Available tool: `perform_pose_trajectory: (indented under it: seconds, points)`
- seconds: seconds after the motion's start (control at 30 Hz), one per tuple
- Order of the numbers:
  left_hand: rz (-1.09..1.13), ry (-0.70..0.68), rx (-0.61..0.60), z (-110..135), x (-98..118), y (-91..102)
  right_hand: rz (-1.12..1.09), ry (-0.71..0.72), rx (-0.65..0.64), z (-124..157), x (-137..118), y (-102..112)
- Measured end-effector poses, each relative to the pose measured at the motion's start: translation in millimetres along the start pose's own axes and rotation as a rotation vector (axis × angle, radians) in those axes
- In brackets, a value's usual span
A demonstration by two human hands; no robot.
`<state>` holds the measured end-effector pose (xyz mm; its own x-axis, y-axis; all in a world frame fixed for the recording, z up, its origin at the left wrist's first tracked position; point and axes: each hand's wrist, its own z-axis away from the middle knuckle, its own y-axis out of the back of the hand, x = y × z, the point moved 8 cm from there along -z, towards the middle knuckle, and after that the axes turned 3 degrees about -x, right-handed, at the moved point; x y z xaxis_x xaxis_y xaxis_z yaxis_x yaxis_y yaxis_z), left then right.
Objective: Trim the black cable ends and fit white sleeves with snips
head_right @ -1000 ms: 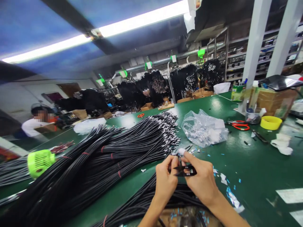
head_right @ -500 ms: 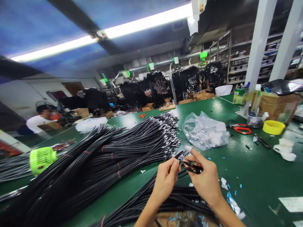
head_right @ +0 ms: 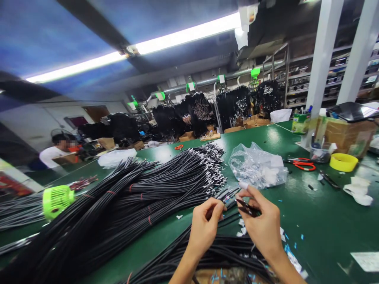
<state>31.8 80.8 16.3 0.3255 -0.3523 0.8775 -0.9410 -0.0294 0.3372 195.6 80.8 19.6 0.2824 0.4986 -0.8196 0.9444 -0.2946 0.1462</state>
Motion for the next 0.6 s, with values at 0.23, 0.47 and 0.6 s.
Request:
perform_pose_trajectory:
  seconds: [0.23, 0.47, 0.6]
  points:
    - [-0.167, -0.083, 0.105, 6.1, 13.1, 8.0, -0.069, -0.071, -0.178, 4.5, -1.4, -18.2]
    - [0.061, 0.031, 0.003, 2.9, 2.2, 1.5, -0.168, -0.155, -0.198, 1.7, 2.9, -15.4]
    - [0.172, 0.089, -0.055, 0.7, -4.1, -4.0, -0.297, -0.17, -0.342, 2.3, -3.7, -24.9]
